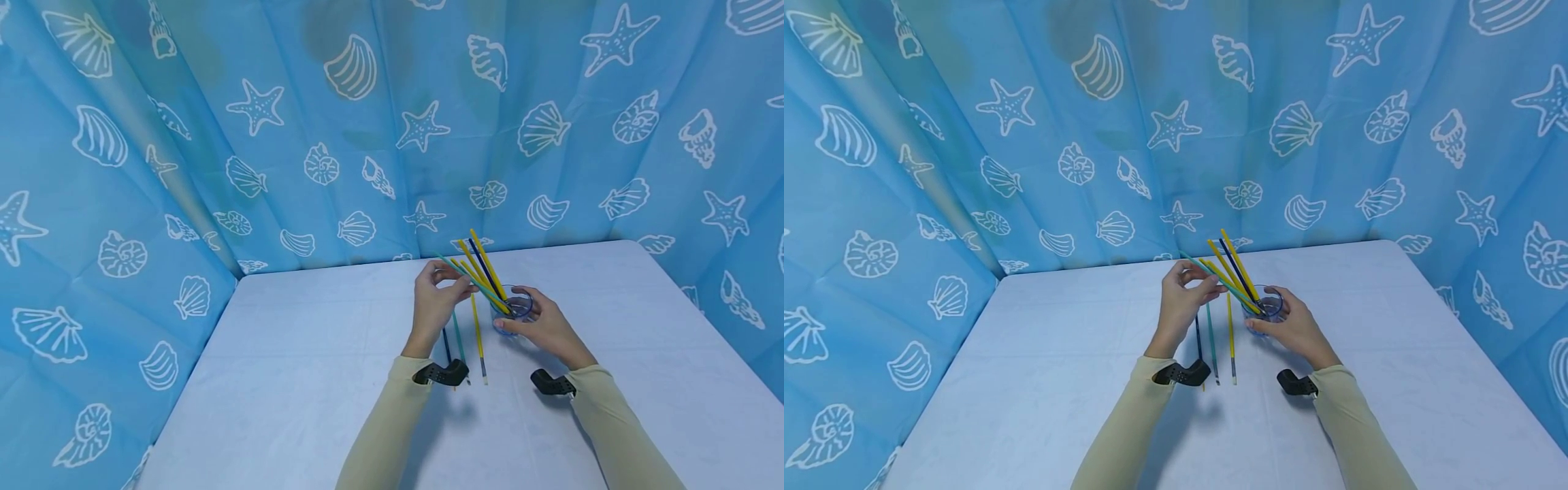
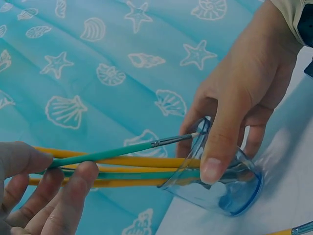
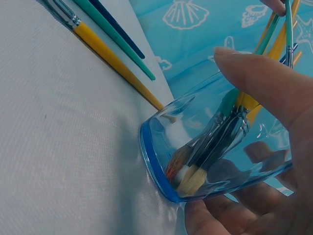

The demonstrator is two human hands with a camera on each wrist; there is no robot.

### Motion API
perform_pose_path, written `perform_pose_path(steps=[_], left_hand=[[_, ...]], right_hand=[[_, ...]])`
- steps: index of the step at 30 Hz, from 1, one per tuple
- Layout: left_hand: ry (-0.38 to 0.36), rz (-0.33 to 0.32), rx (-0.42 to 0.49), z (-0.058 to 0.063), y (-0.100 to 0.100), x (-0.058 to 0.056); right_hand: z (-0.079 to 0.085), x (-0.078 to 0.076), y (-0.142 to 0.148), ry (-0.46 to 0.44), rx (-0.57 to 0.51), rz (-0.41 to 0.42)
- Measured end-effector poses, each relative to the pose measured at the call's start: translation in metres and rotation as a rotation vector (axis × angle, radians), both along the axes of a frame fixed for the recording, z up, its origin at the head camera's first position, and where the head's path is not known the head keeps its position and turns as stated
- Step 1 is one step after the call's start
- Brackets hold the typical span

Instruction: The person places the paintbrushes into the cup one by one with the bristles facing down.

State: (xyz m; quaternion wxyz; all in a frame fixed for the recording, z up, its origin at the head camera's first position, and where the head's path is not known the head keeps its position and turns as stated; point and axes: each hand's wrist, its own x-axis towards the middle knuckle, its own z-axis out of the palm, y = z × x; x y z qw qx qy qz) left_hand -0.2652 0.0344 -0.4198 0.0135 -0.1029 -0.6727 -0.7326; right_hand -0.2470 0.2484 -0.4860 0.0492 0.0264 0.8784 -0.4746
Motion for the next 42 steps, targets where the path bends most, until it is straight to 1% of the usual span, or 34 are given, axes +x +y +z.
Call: perform_pose_path(steps=[6,13,17,24,29,32,37,42], left_hand=[[0.003,-0.003,-0.031,0.0,0.002,0.001],[0.022,-0.026,-0.07,-0.003,0.003,0.002],[0.032,-0.024,-0.091,-0.005,0.001,0.002],[0.038,0.01,-0.093,-0.004,-0.001,0.003],[0.032,0.024,-0.121,-0.002,-0.002,0.003],[0.044,0.029,-0.129,0.0,-0.004,0.004],[0.075,0.041,-0.12,0.001,-0.011,0.005],[0.088,0.073,-0.114,-0.003,-0.023,0.004]], right_hand=[[-0.001,0.0,-0.001,0.005,-0.001,0.004],[-0.002,-0.001,0.001,0.003,-0.002,0.002],[-0.002,-0.001,0.0,-0.005,-0.002,0.006],[-0.002,-0.001,0.0,-0.001,-0.004,0.002],[-0.001,-0.001,0.001,-0.007,-0.001,-0.001],[-0.001,-0.002,0.001,-0.007,0.004,-0.004],[-0.002,-0.002,0.002,0.001,0.016,-0.004],[-0.003,-0.002,0.001,0.005,0.019,-0.007]])
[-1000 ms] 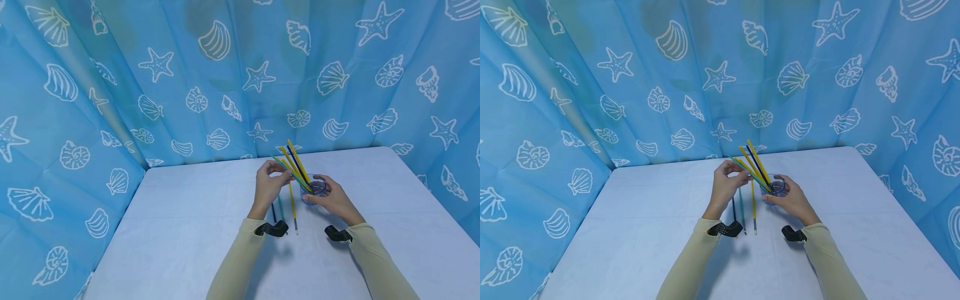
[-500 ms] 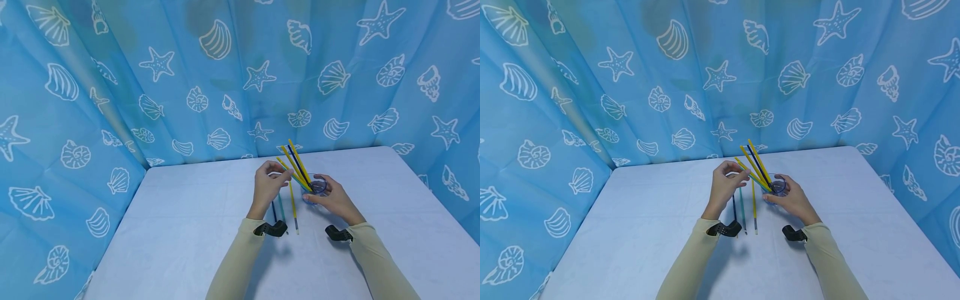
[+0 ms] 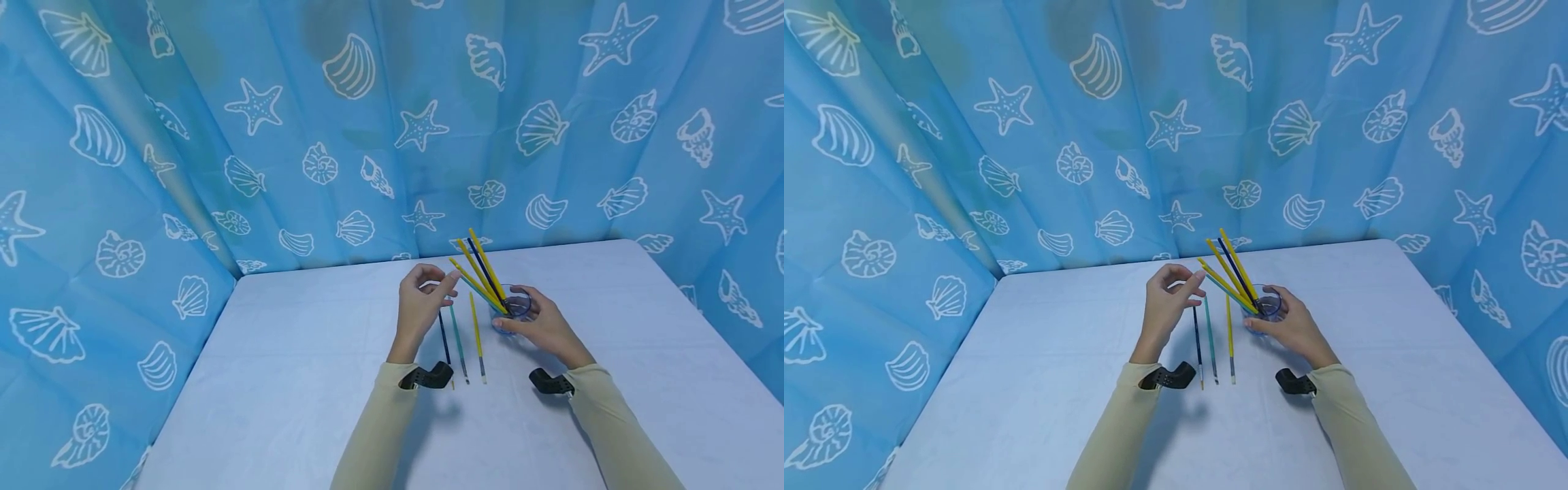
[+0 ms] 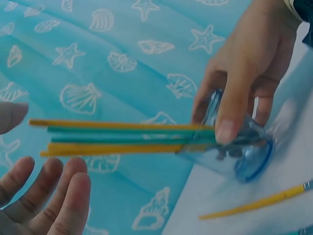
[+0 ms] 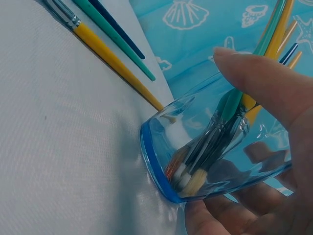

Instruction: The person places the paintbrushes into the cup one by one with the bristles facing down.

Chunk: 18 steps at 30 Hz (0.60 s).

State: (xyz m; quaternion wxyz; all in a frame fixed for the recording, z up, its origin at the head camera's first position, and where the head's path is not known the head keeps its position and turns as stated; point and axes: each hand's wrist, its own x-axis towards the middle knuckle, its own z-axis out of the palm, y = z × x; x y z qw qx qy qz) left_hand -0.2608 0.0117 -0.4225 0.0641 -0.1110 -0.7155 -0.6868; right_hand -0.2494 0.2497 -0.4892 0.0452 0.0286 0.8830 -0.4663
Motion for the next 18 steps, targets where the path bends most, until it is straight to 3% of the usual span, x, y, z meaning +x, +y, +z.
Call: perform_pose_path(steps=[9,13,18], left_hand=[[-0.104,0.097,-0.016,-0.02,-0.023,-0.003],[-0.15,0.101,-0.13,-0.031,-0.027,-0.008],[-0.19,0.081,-0.344,-0.046,-0.025,-0.013]], right_hand=[[0.001,0.002,0.0,0.016,-0.011,0.012],[0.001,0.002,0.0,0.024,-0.021,0.014],[0.002,0.003,0.0,0.036,-0.036,0.029]])
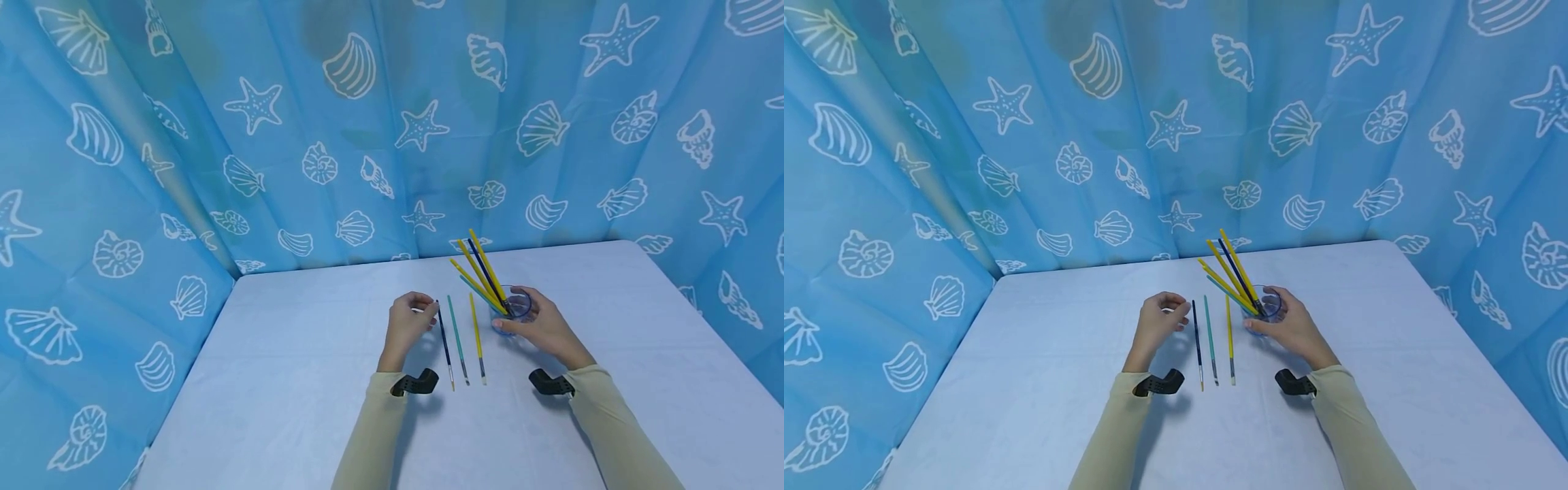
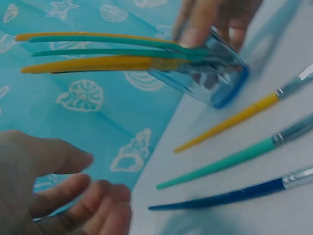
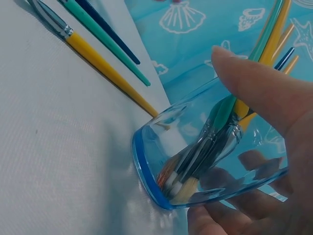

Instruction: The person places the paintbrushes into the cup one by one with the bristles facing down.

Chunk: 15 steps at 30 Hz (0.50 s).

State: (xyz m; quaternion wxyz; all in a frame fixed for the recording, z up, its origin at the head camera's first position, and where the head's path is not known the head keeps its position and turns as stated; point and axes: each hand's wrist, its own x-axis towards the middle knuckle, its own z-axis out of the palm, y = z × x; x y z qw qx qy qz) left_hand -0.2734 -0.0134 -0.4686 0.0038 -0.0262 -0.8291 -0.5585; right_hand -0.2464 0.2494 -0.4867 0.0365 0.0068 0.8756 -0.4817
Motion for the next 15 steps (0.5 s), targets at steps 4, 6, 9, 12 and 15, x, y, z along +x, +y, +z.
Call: perform_pose_path(steps=[4,6,9,12,15], left_hand=[[-0.022,-0.027,-0.16,-0.006,0.004,0.001],[-0.03,-0.031,-0.225,-0.007,0.006,0.002],[-0.062,-0.026,-0.299,-0.008,0.008,0.005],[-0.115,-0.02,-0.349,-0.009,0.012,0.007],[-0.143,-0.011,-0.402,-0.011,0.015,0.01]], right_hand=[[0.002,0.001,0.0,-0.005,-0.016,0.003],[0.003,0.001,0.0,-0.009,-0.025,-0.001],[0.004,0.002,0.0,-0.002,-0.016,-0.009],[0.005,0.002,0.0,0.012,-0.004,-0.008],[0.004,0.003,-0.001,0.022,-0.004,-0.009]])
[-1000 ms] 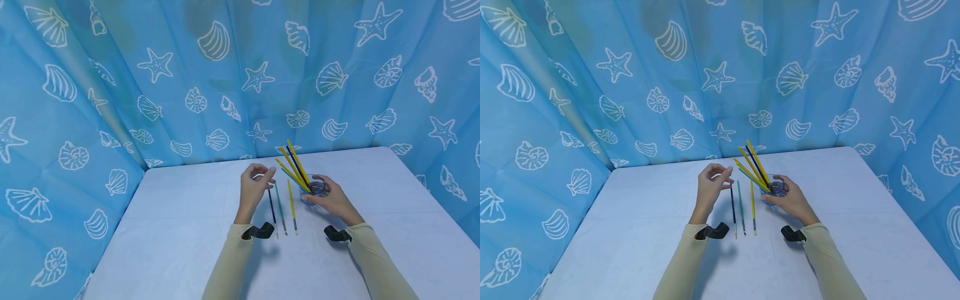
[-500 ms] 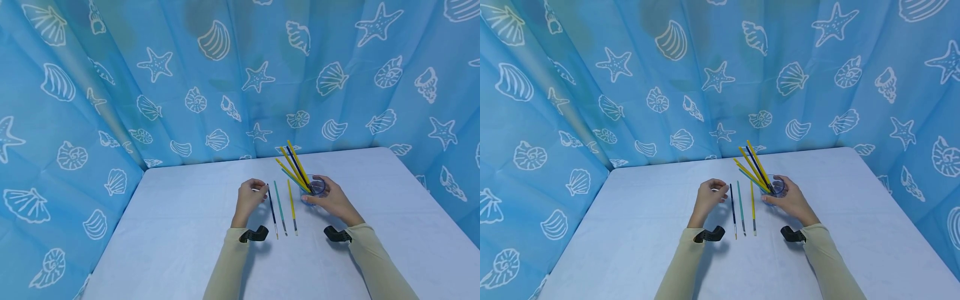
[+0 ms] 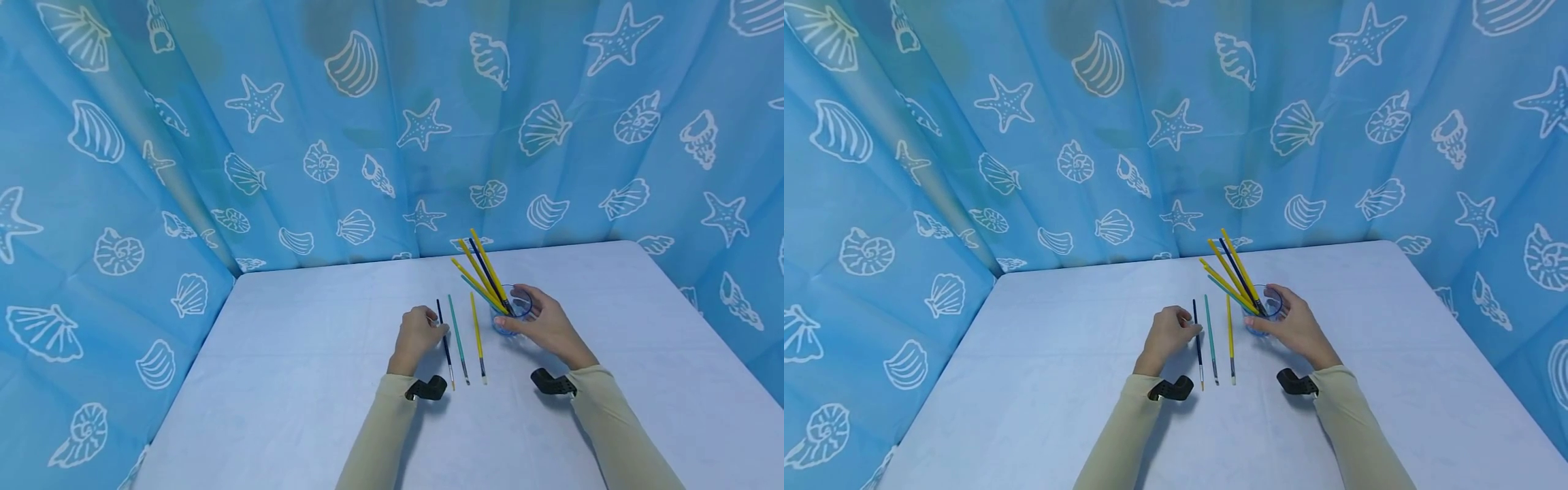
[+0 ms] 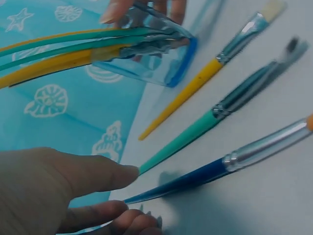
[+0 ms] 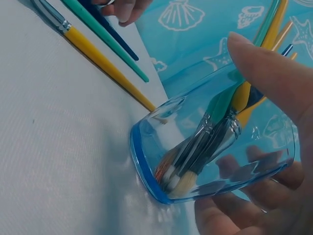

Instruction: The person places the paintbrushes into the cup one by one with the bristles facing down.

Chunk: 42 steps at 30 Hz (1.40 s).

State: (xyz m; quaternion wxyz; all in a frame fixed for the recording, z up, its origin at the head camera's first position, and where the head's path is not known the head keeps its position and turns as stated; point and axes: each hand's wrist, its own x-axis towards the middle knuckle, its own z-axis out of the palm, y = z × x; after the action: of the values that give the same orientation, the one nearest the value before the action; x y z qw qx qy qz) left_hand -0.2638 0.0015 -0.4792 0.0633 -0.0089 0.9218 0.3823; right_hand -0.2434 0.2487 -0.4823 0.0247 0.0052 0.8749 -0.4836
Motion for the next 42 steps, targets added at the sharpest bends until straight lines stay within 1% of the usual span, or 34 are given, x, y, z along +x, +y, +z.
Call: perform_pose_path(steps=[6,9,13,17,20,24,27,33,38,42], left_hand=[[-0.002,-0.01,-0.082,-0.002,0.006,0.006],[0.008,-0.02,-0.105,0.002,0.006,0.009],[-0.01,-0.014,-0.125,0.008,0.005,0.01],[-0.008,-0.019,-0.153,0.01,0.0,0.01],[0.006,-0.029,-0.159,0.011,-0.006,0.009],[0.004,-0.019,-0.157,0.014,-0.012,0.007],[0.013,-0.014,-0.182,0.014,-0.014,0.007],[0.063,-0.024,-0.253,0.013,-0.017,0.007],[0.071,-0.058,-0.305,0.014,-0.017,0.007],[0.065,-0.068,-0.329,0.013,-0.02,0.005]], right_hand=[[-0.001,0.002,-0.001,0.027,-0.021,0.013],[-0.002,0.001,0.001,0.037,-0.017,0.015],[-0.002,-0.001,0.003,0.055,-0.021,0.026],[-0.003,-0.001,0.004,0.058,-0.032,0.036],[-0.003,-0.001,0.004,0.058,-0.041,0.04],[-0.003,-0.001,0.004,0.063,-0.048,0.043],[-0.004,-0.001,0.004,0.057,-0.044,0.035],[-0.004,-0.002,0.001,0.039,-0.031,0.022],[-0.003,-0.002,0.002,0.041,-0.026,0.023],[-0.003,-0.002,0.002,0.036,-0.025,0.02]])
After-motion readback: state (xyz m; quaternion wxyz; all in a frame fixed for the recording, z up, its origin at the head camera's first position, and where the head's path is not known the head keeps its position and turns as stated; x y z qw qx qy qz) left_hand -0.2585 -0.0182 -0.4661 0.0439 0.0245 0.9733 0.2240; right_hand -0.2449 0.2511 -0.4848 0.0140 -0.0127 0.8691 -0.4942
